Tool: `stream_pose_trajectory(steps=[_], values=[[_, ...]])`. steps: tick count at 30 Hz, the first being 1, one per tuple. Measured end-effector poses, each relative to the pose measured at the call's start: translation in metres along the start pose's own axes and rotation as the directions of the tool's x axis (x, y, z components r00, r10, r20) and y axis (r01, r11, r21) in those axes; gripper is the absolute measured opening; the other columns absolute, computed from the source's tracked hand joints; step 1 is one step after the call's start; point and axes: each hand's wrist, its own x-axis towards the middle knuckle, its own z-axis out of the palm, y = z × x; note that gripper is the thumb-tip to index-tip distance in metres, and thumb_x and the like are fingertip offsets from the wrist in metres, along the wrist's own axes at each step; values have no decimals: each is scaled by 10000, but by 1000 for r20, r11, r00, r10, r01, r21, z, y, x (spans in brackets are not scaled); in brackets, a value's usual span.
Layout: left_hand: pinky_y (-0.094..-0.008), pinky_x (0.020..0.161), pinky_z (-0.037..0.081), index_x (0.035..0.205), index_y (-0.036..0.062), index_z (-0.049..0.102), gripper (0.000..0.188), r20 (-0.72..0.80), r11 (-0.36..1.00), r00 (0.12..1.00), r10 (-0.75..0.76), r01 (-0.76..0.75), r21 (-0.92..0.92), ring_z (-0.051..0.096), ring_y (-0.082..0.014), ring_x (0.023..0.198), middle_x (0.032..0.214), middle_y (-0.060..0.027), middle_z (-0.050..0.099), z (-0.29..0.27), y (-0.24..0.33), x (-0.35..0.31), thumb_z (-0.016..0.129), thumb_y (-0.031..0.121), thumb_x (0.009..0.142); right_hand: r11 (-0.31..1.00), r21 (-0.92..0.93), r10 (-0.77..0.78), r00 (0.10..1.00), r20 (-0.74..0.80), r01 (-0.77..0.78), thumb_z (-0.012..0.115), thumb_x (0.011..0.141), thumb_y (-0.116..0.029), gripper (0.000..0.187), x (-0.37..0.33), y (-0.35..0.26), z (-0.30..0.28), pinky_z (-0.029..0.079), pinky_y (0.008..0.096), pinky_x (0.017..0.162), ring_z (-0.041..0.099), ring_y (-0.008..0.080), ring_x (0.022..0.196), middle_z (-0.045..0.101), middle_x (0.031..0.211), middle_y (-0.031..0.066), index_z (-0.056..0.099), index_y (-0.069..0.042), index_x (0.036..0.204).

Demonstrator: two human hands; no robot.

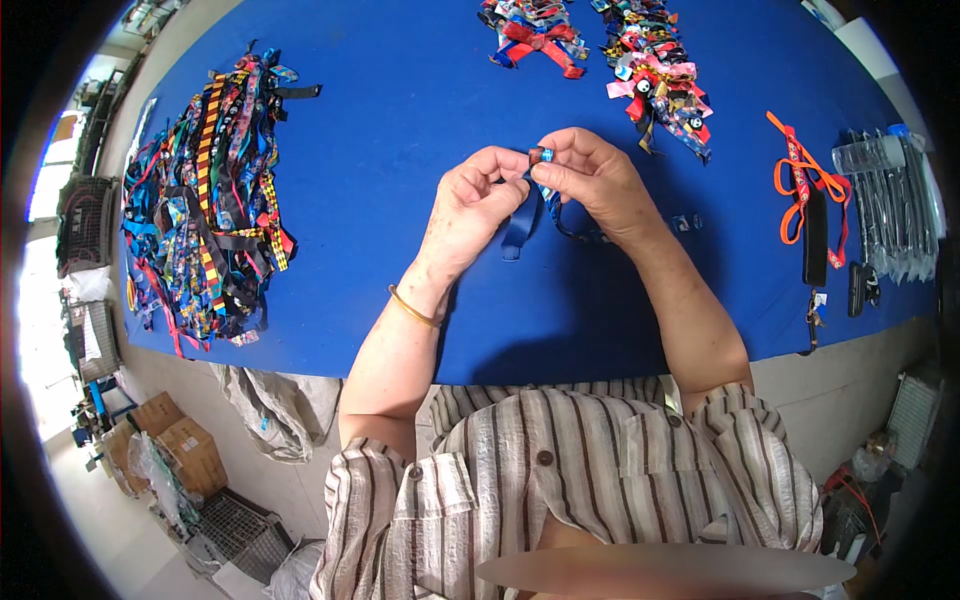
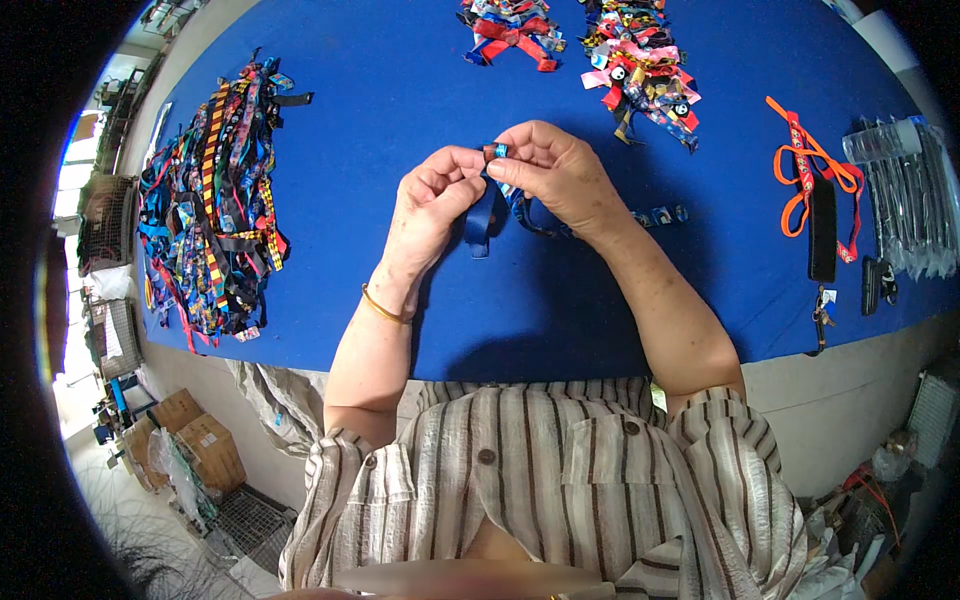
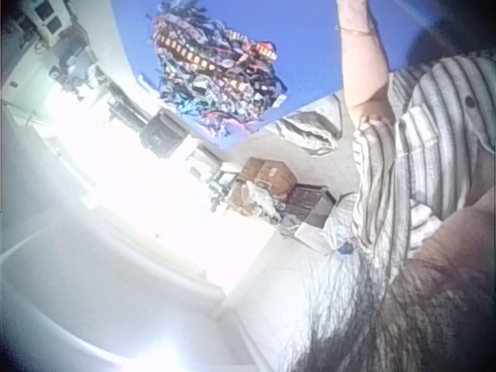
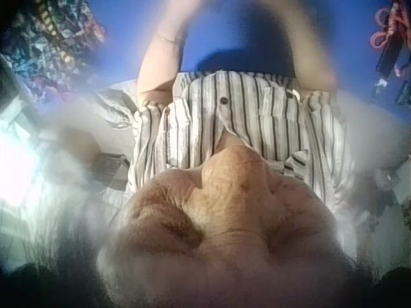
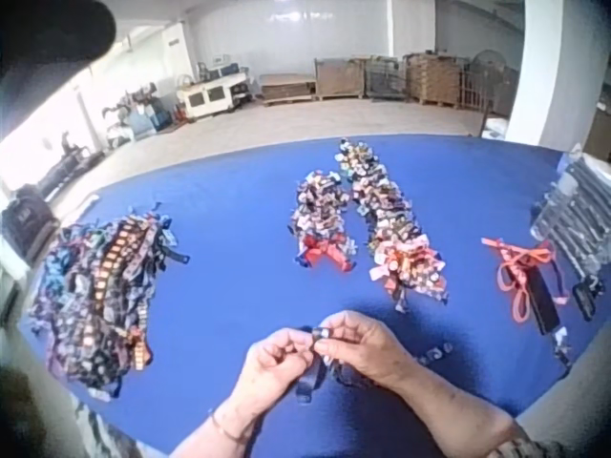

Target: Tying patterned ribbons into decorative bows at a workstation.

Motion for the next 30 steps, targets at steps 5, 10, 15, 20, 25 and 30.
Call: stream_pose_trajectory(steps=[5,10,15,20,25,30], values=[[-214,778,488,1100,27,604,155,34,986,999,28,-22,-163,591,-79,855,1000,-20,636,8,-9,2,622,34,946,984,47,-171,985,-3,171,700,903,-51,105,2,10,-1,522,227,682,633,61,783,677,854,14,636,-45,987],[-252,767,530,1107,14,580,157,75,966,996,-49,67,-251,643,-137,797,995,-72,644,11,-5,3,617,48,958,989,112,-104,994,23,101,687,913,-57,84,0,4,-1,521,233,562,644,87,710,684,842,42,625,-36,965],[-278,639,546,1103,-13,541,155,111,972,993,-35,60,-225,629,-139,646,866,-71,634,8,-9,3,594,68,982,984,171,-50,998,49,41,683,917,-70,82,-3,-1,1,520,233,577,643,83,715,687,841,48,625,-36,964],[-247,549,515,1092,-7,534,167,23,998,1000,-15,16,-57,572,-91,544,797,-47,614,17,-3,-1,606,102,988,995,-14,-101,995,-22,100,700,898,-76,72,1,6,-6,502,215,696,633,61,779,689,849,29,640,-50,930],[-206,482,466,1065,5,551,163,-39,994,999,-6,10,107,543,-66,503,760,-28,605,25,5,-4,633,117,981,993,66,-98,995,11,97,699,903,-99,68,1,8,-8,477,213,688,599,46,757,665,819,-4,645,-61,919],[-195,449,423,989,3,590,110,-82,992,996,-26,36,119,543,-61,495,713,-21,606,22,3,-5,627,107,984,992,88,-93,996,18,91,675,929,-128,76,-3,3,2,473,216,738,580,48,762,651,832,-14,650,-59,946]])
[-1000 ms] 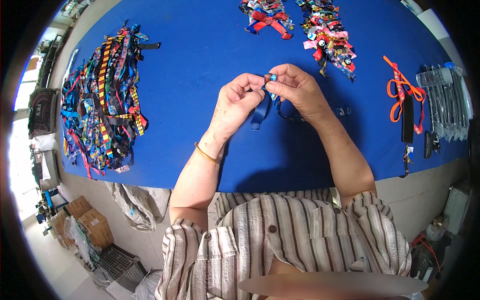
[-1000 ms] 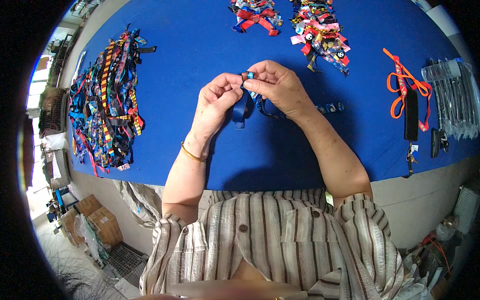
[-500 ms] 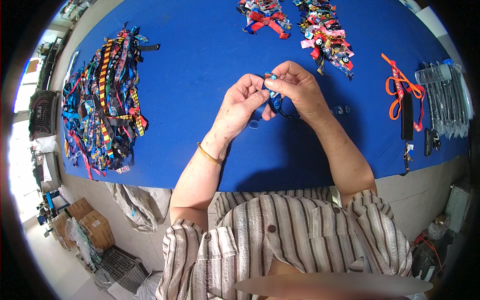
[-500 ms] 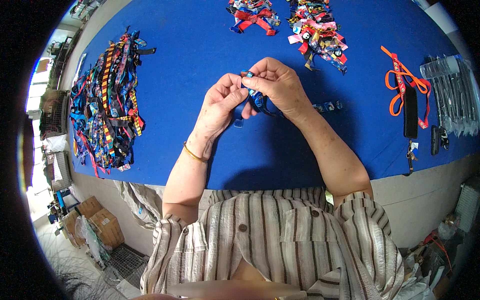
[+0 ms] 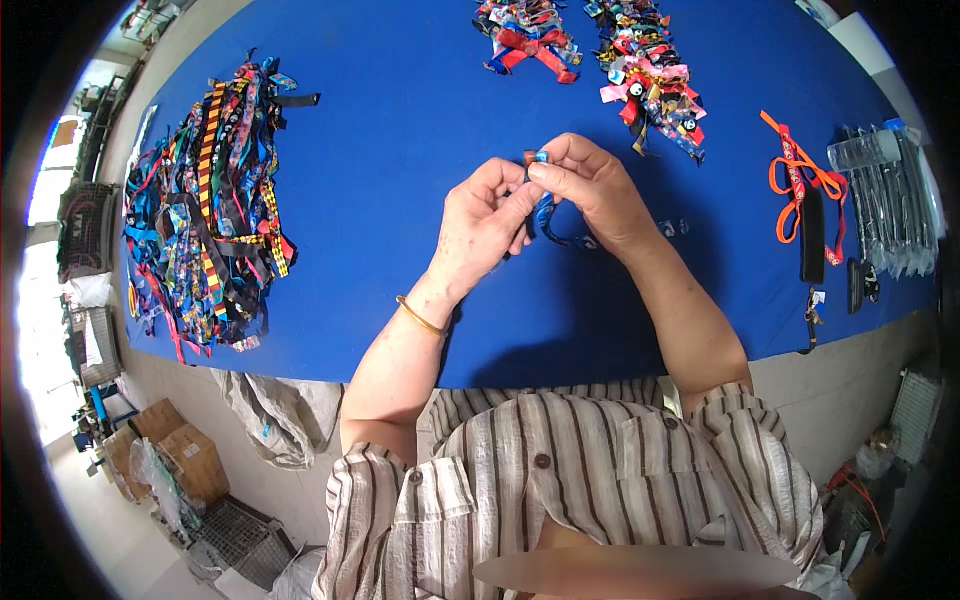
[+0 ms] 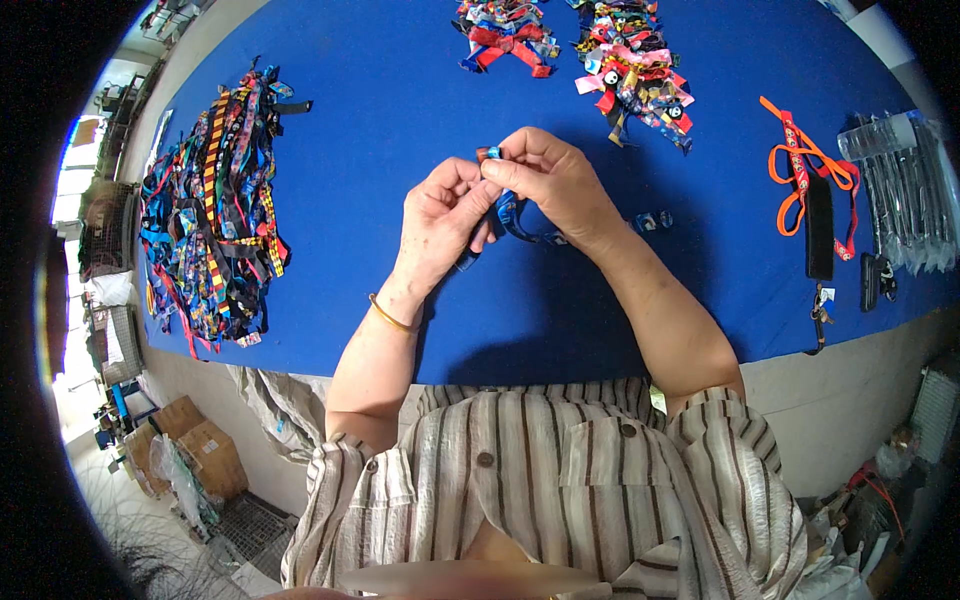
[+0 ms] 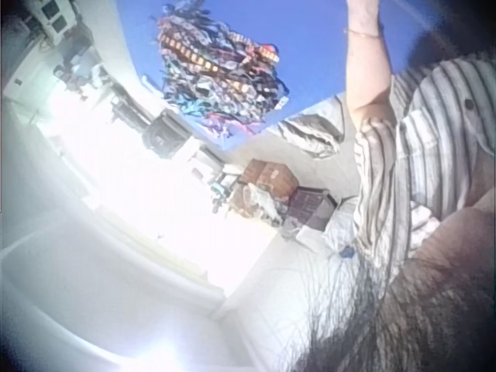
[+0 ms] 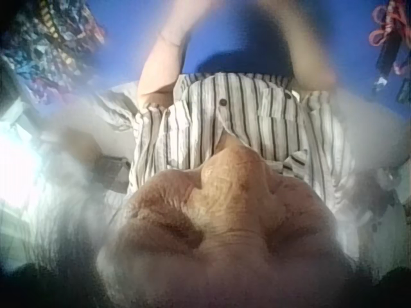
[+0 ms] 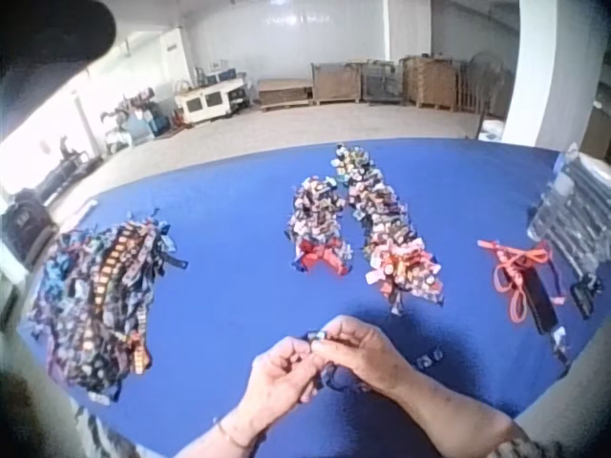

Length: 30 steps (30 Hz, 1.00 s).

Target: Tying patterned ribbons into decorative bows at a workstation.

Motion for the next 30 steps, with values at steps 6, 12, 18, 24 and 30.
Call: stream_pose_trajectory(steps=[6,12,18,24,30], values=[[-208,448,439,903,22,565,138,-101,975,993,65,-84,-204,563,-82,493,666,-38,614,-13,-3,7,597,117,998,993,-122,23,994,104,-10,693,914,-84,236,-1,-1,2,518,252,785,639,100,884,676,967,75,583,8,1100],[-250,464,485,953,13,541,102,-135,867,990,49,-109,-487,583,-145,508,894,-171,704,-21,1,11,531,105,997,989,-144,13,976,218,20,666,898,-7,340,0,3,6,531,262,771,654,130,874,678,951,111,493,40,1187],[-282,502,506,975,22,538,130,-38,852,996,77,-85,-517,545,-167,490,966,-201,701,-26,2,10,498,145,986,998,-27,56,966,251,-51,653,889,12,355,-1,-4,6,520,264,740,644,120,871,671,950,107,480,38,1198],[-314,524,519,978,45,529,123,-90,829,993,76,-113,-547,515,-168,479,966,-208,690,-31,-1,13,504,165,991,981,-82,-149,954,261,175,656,886,10,374,-6,5,15,537,289,794,644,145,878,657,959,107,478,38,1215],[-356,544,536,1005,45,511,120,-107,831,990,90,-133,-539,522,-185,475,999,-258,680,-28,5,11,476,159,989,969,-236,-72,997,38,79,643,915,-33,274,-6,0,10,547,284,800,670,141,869,691,1002,139,529,40,1154]])
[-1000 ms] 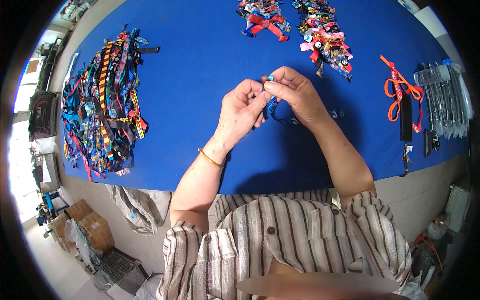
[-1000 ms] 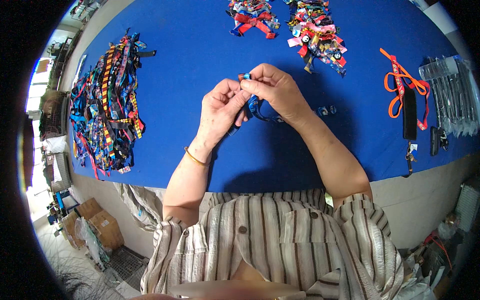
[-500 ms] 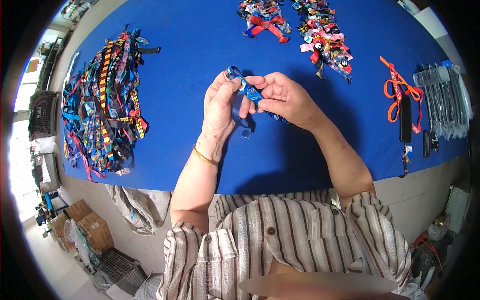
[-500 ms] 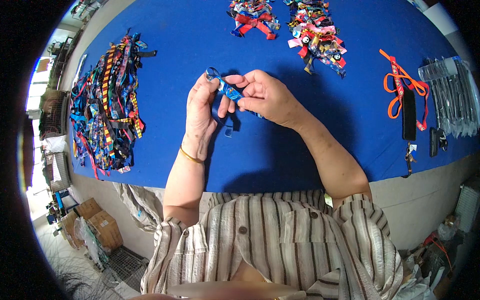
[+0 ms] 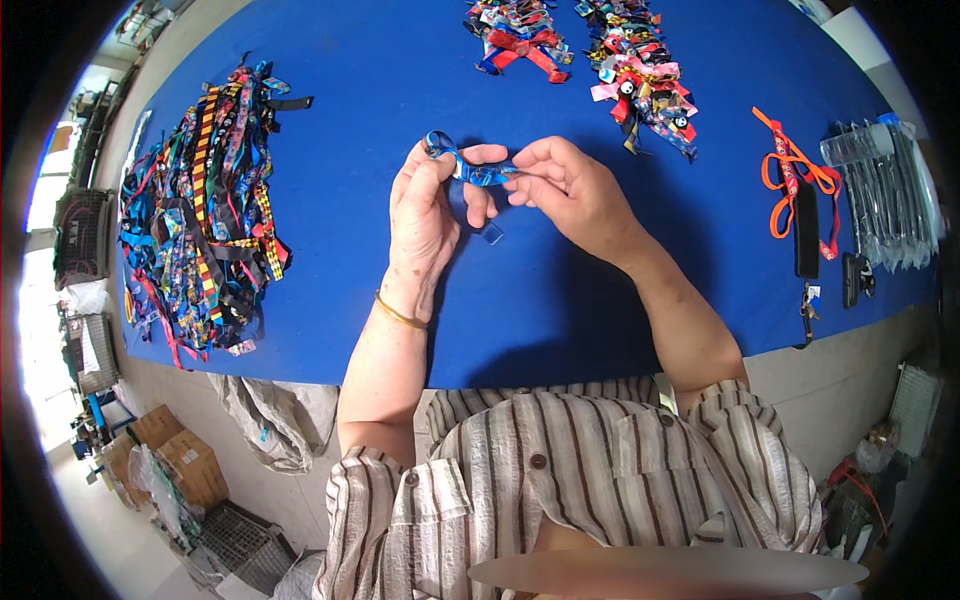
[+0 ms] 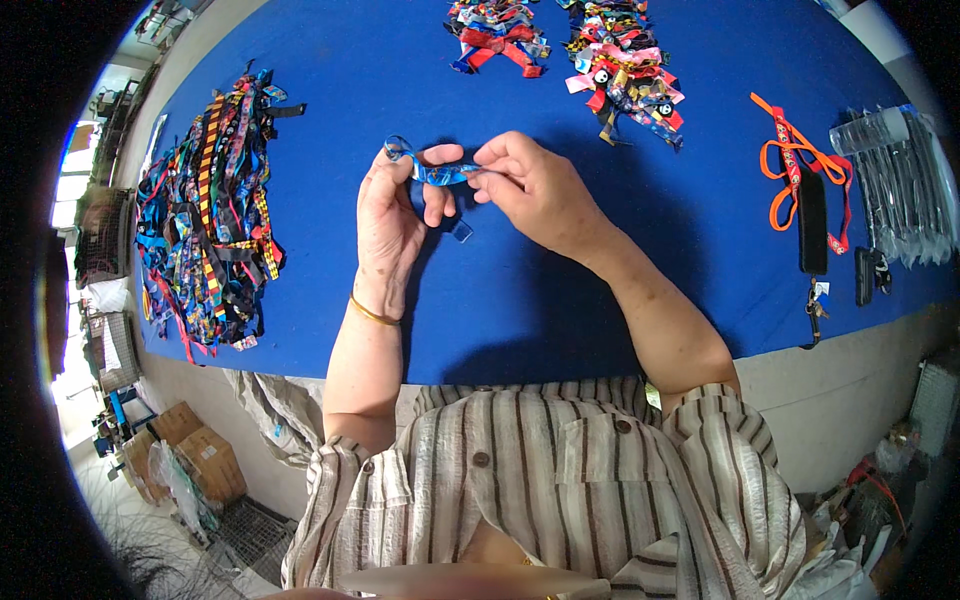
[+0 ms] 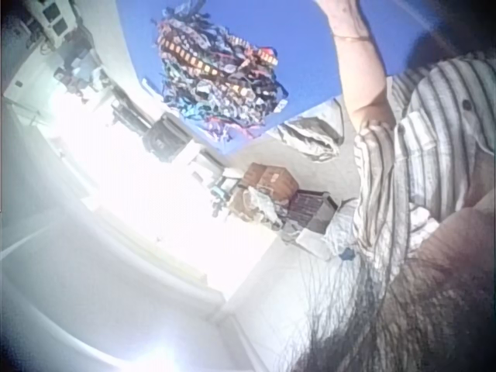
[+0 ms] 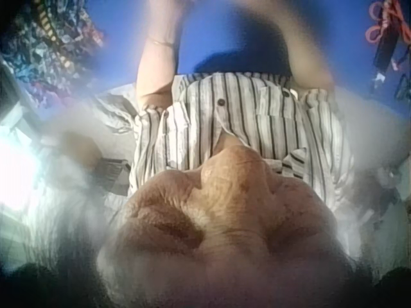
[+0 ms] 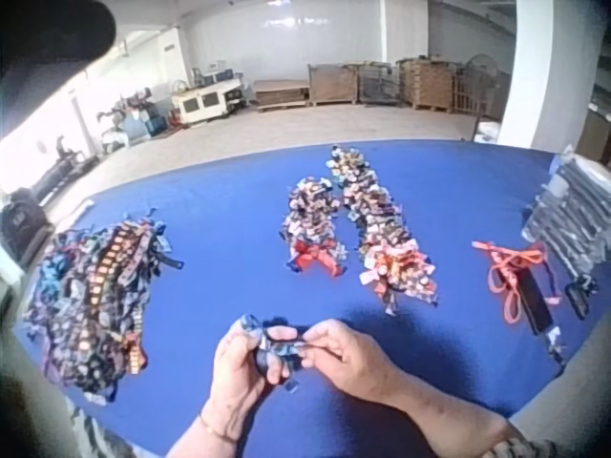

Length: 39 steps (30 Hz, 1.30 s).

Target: Tying patterned ribbons into decorative bows at a workstation.

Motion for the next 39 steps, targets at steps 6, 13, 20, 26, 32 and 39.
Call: stream_pose_trajectory(steps=[6,13,20,26,32,39], values=[[-360,550,539,1024,42,514,155,79,1000,997,9,-6,-30,518,-197,449,1001,-267,673,-1,2,-3,485,188,979,880,-466,-164,979,-122,89,688,905,-113,103,2,-2,-5,528,276,694,682,116,797,717,872,76,654,-17,922],[-356,743,536,956,67,548,156,94,999,995,-31,29,14,620,-232,736,920,-203,662,2,1,-4,560,223,948,942,-334,-30,984,-174,-31,653,938,-175,177,3,-5,-11,505,260,629,655,108,738,711,872,34,723,-40,1028],[-347,767,535,951,50,538,179,163,997,984,-66,61,38,633,-246,789,916,-195,661,7,4,-7,572,226,939,982,149,123,991,-56,-113,545,991,-172,280,3,-5,-12,448,201,608,637,58,775,717,943,50,653,-4,1187],[-339,731,519,962,53,503,66,247,992,967,-61,32,120,683,-318,859,896,-211,685,1,3,-6,479,114,958,989,120,97,993,-71,-88,552,996,-174,207,10,15,-15,459,209,601,616,60,753,704,931,45,646,-6,1072],[-267,627,510,982,46,526,89,271,969,959,-78,9,248,682,-245,839,877,-173,686,10,-3,-9,495,128,996,980,186,67,998,-21,-62,557,1012,-135,195,7,6,-14,517,259,592,636,112,744,694,885,87,627,46,1017],[-221,547,470,1017,35,565,121,251,949,962,-105,22,314,673,-168,760,792,-101,659,5,-9,-7,507,141,1018,992,116,36,998,56,-43,519,1027,-123,220,3,-4,-5,533,246,634,650,117,711,698,802,84,647,54,1059]])
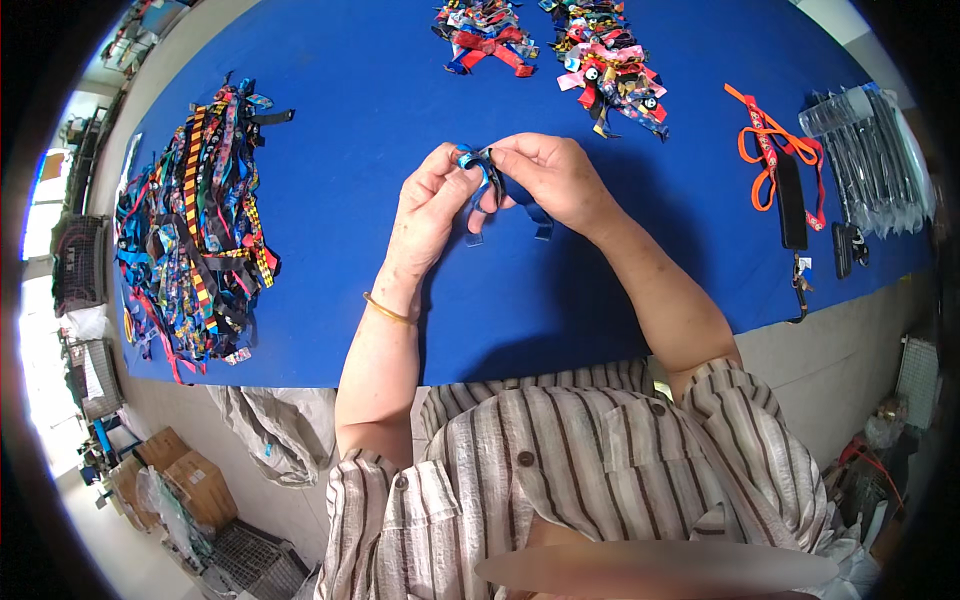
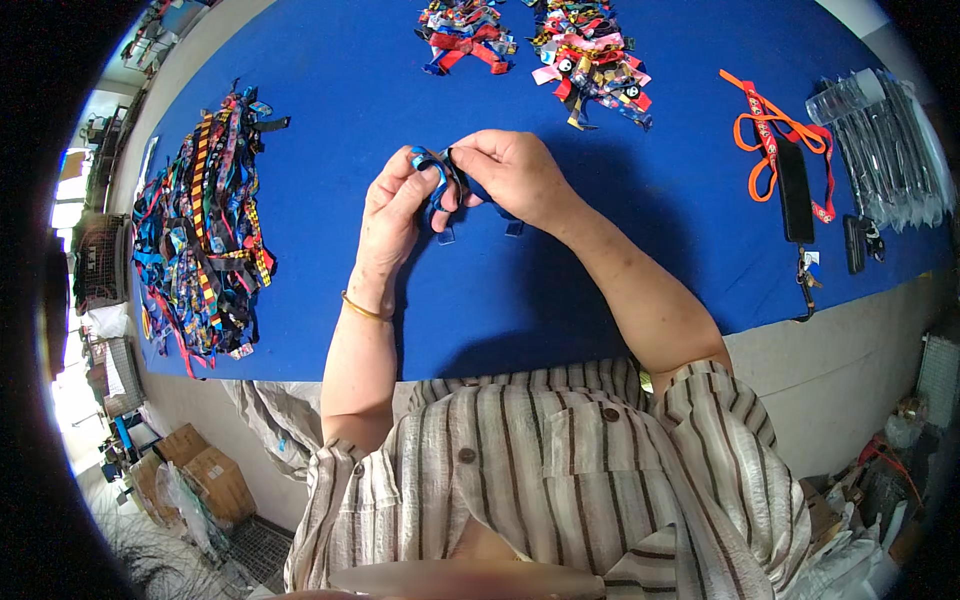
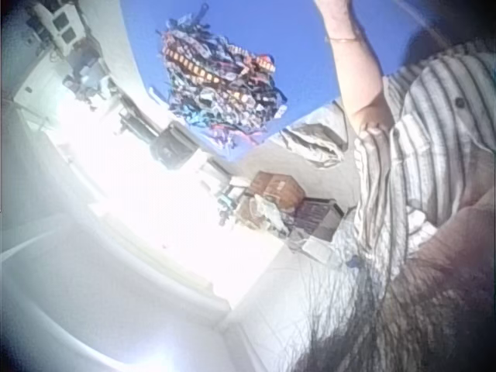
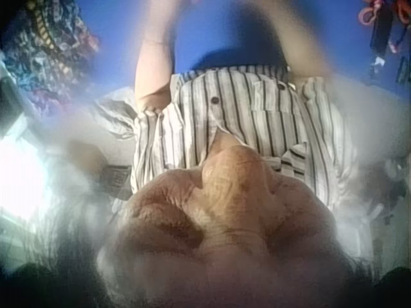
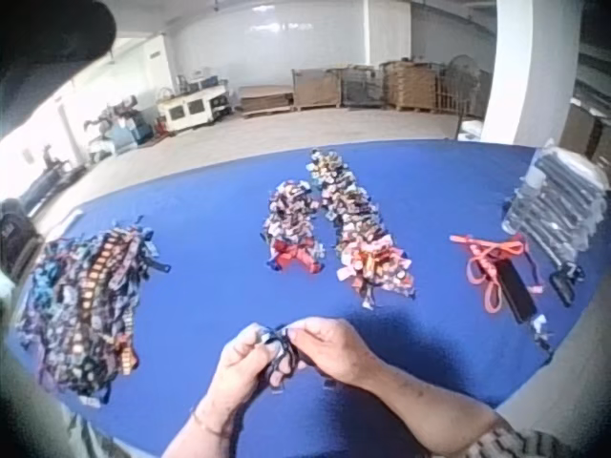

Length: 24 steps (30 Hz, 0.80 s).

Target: Tying patterned ribbons into decorative bows at a workstation.

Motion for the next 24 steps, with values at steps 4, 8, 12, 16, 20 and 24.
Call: stream_pose_trajectory(steps=[4,8,12,16,20,24], values=[[-203,538,453,1022,31,568,111,-25,998,999,-29,30,55,641,-129,685,782,-91,658,-2,-1,1,513,128,1016,996,-92,4,1000,4,-4,522,1025,-125,231,0,1,0,545,251,688,657,107,754,699,831,64,656,50,1094],[-195,539,445,1015,35,570,115,-63,999,998,-21,23,23,587,-102,616,790,-75,651,-1,-2,2,522,139,1015,995,-80,64,997,54,-59,511,1034,-137,275,-1,-2,-1,546,273,747,642,106,825,683,907,67,642,49,1189],[-198,558,456,1021,37,568,115,-61,998,997,-54,56,28,612,-110,655,816,-64,648,-6,-2,1,518,141,1018,995,-85,51,994,96,-43,526,1021,-103,260,-2,-1,-2,550,275,789,644,111,858,679,931,61,628,48,1207],[-219,600,491,1032,36,564,120,-23,1000,999,-28,28,8,654,-134,733,860,-74,655,-3,-1,1,512,144,1022,996,-78,40,998,56,-35,530,1009,-100,194,-2,3,-3,544,252,728,658,97,793,691,896,43,650,38,1074],[-268,684,526,1040,36,565,112,-112,997,993,21,-28,-68,663,-170,800,982,-109,675,-1,1,2,501,127,1022,998,-55,-14,990,-141,7,565,991,-143,185,2,1,-1,514,227,700,634,64,781,686,876,0,691,-11,1020],[-345,782,538,1067,20,590,140,-159,987,985,60,-82,-138,668,-222,851,1105,-153,669,-7,-3,5,504,118,1015,986,162,13,964,-267,32,607,966,-182,195,4,7,-5,398,171,650,546,16,760,665,873,-51,717,-56,1066]])
